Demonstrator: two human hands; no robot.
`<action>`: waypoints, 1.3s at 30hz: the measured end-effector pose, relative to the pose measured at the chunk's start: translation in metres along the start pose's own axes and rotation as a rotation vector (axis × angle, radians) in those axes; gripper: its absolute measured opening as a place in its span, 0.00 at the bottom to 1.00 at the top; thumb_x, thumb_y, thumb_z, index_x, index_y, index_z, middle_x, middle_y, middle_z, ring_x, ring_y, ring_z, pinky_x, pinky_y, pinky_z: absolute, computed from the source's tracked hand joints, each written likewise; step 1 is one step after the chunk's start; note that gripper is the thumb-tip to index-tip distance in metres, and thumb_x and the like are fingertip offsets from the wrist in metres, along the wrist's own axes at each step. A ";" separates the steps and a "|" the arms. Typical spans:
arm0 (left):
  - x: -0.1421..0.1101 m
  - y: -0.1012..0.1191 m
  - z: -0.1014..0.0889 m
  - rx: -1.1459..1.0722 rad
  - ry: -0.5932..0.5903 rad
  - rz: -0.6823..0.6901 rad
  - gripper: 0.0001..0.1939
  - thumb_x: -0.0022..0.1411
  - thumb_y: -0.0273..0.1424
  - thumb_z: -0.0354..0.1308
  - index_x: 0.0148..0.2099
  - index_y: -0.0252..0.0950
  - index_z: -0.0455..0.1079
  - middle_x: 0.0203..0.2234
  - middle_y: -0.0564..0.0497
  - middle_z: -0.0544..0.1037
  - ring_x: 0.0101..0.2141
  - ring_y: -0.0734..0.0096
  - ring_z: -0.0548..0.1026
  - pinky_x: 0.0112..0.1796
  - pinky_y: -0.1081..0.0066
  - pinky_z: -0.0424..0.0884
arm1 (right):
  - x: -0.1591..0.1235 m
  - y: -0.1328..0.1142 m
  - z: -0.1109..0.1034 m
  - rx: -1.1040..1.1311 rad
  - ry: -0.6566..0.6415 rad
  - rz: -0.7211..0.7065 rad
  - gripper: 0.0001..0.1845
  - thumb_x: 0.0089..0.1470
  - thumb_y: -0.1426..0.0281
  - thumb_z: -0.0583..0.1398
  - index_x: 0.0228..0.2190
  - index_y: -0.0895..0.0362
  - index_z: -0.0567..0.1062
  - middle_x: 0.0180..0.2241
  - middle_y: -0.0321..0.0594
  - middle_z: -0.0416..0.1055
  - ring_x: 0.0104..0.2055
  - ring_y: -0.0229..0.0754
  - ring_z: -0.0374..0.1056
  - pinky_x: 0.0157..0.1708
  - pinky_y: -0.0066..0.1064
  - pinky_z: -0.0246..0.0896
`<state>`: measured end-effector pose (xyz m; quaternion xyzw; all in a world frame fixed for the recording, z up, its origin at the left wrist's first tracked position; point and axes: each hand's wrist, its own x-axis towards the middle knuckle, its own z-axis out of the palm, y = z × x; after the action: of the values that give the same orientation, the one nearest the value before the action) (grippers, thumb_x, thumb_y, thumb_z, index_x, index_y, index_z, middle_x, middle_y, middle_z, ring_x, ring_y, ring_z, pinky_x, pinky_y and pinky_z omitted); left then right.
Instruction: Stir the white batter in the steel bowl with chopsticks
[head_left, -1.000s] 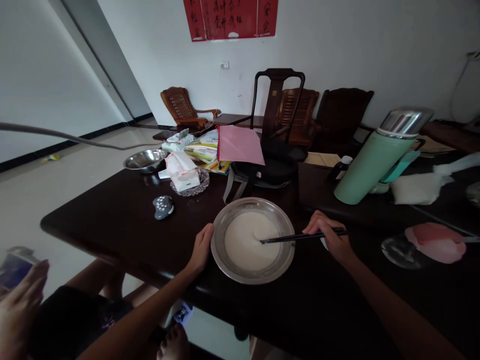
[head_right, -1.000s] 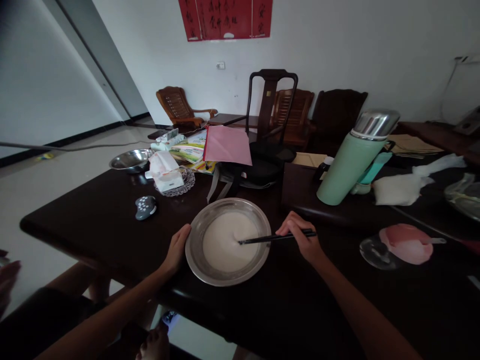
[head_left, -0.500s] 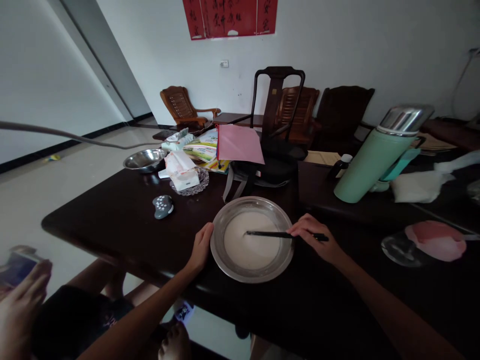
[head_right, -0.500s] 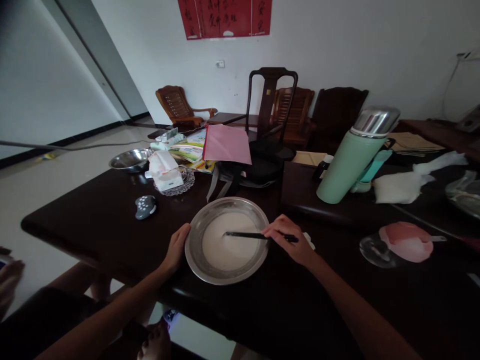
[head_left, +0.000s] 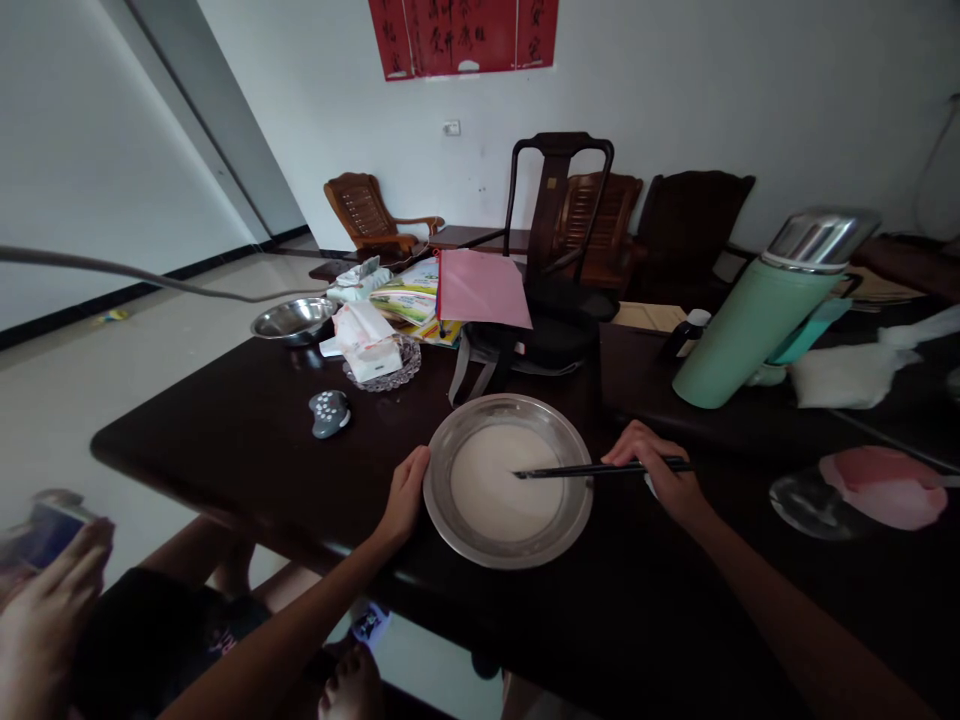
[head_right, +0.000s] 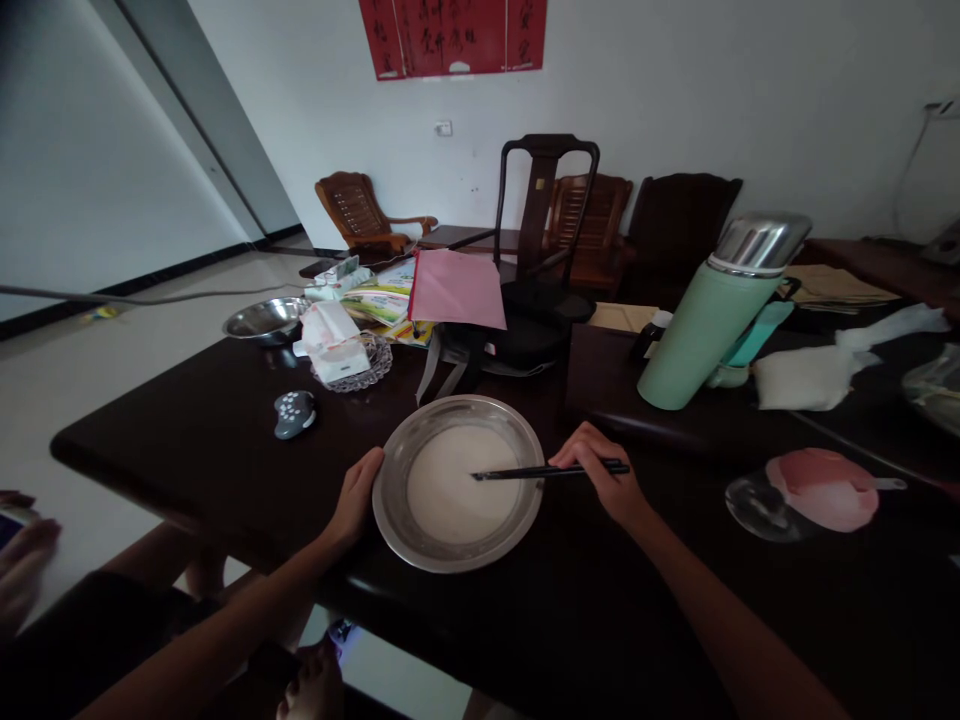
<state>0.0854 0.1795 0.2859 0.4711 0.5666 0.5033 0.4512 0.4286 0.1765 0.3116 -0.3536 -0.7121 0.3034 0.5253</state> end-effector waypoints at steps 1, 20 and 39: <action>0.000 0.000 0.000 0.001 -0.003 -0.002 0.25 0.53 0.54 0.56 0.25 0.37 0.61 0.21 0.57 0.61 0.24 0.75 0.58 0.24 0.75 0.58 | 0.000 0.000 0.000 0.036 -0.004 -0.018 0.22 0.66 0.64 0.50 0.28 0.51 0.80 0.28 0.40 0.78 0.34 0.46 0.70 0.36 0.40 0.61; -0.001 -0.001 0.000 0.020 0.014 0.021 0.25 0.54 0.54 0.56 0.25 0.37 0.62 0.21 0.57 0.62 0.24 0.74 0.59 0.24 0.75 0.60 | 0.001 -0.008 0.000 -0.010 0.016 0.049 0.19 0.64 0.64 0.54 0.26 0.52 0.79 0.29 0.40 0.77 0.32 0.44 0.71 0.34 0.38 0.64; 0.000 0.000 0.000 0.018 0.022 0.011 0.25 0.53 0.55 0.56 0.24 0.37 0.62 0.20 0.57 0.62 0.24 0.74 0.59 0.24 0.74 0.59 | 0.001 -0.008 0.001 -0.038 -0.016 0.048 0.19 0.64 0.64 0.53 0.26 0.51 0.80 0.29 0.40 0.77 0.33 0.45 0.70 0.35 0.39 0.64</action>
<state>0.0857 0.1792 0.2857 0.4728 0.5736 0.5056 0.4379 0.4261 0.1725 0.3184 -0.3783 -0.7130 0.3052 0.5054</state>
